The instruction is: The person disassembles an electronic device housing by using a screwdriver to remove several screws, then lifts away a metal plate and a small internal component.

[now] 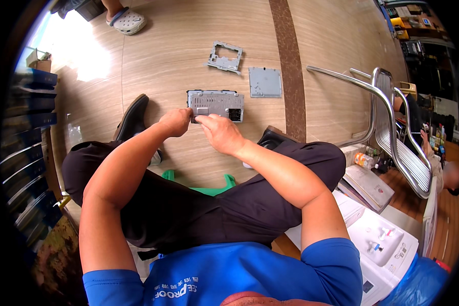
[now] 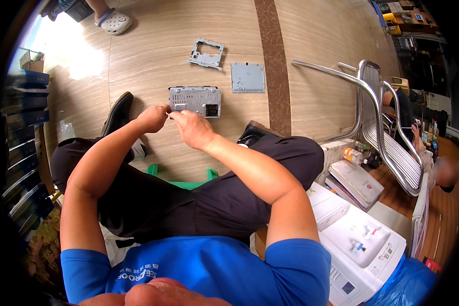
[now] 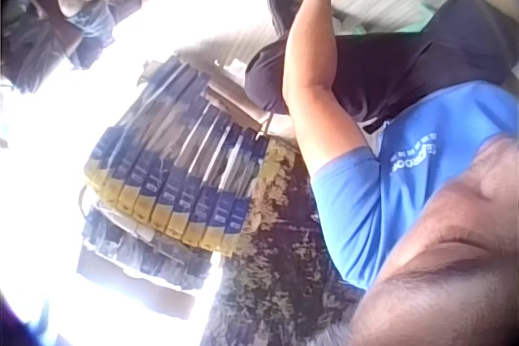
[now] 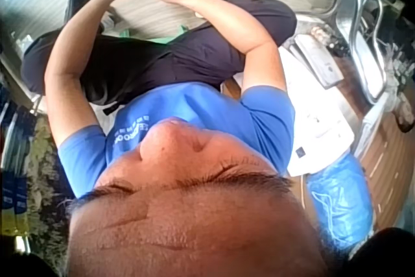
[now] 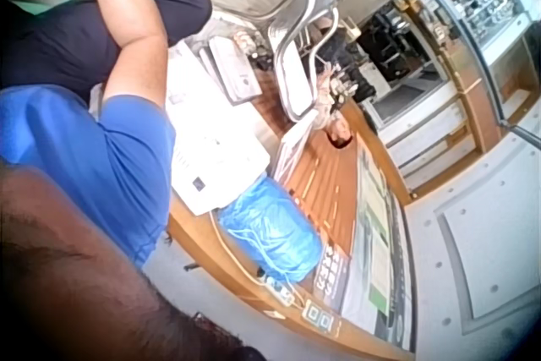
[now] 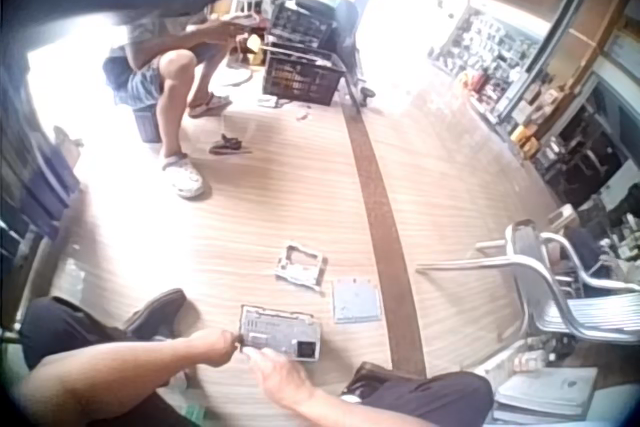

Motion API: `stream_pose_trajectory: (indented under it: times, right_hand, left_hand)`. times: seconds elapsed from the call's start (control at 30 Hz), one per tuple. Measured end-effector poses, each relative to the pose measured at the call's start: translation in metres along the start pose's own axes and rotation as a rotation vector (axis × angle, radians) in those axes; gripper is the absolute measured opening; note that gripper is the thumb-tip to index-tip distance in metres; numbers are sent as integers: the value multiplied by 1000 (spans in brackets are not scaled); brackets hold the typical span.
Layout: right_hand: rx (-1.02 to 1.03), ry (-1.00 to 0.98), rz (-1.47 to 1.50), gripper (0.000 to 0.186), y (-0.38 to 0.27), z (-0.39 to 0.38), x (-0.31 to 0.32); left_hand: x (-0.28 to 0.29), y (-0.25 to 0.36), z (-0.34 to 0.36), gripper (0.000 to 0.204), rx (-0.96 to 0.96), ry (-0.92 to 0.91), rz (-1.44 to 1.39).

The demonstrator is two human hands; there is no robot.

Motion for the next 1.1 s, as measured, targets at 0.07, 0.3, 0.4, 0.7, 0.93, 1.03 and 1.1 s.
stream_pose_trajectory:
  times: [0.07, 0.3, 0.4, 0.7, 0.93, 1.03, 1.1]
  right_hand:
    - [-5, 21, 65, 21, 2, 1, 1]
    - [17, -13, 166, 19, -1, 5, 3]
    - [-218, -12, 182, 18, 2, 8, 5]
    - [-61, 10, -55, 17, 7, 3, 1]
    - [53, -14, -49, 17, 4, -2, 0]
    - [37, -30, 29, 17, 5, -3, -2]
    - [20, -41, 64, 18, 8, -2, -3]
  left_hand:
    - [1, 3, 0, 30, 8, -3, 16]
    - [1, 3, -2, 28, -28, 2, -26]
    - [0, 0, -1, 29, -12, 7, -15]
    - [-2, -1, 2, 28, -1, 4, -27]
    - [-2, -1, 5, 29, -3, 8, -17]
    - [-4, -1, 5, 31, -9, 14, -32]
    - [-3, 2, 5, 32, -14, 16, -41]
Point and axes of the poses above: each hand's wrist, its own z-axis towards the middle knuckle, its own x-axis out of the back of the hand, y = z × x, the point moved 3 cm from there along z, towards the middle knuckle, and after that the axes turned 3 degrees about -x, right-handed, at the moved point
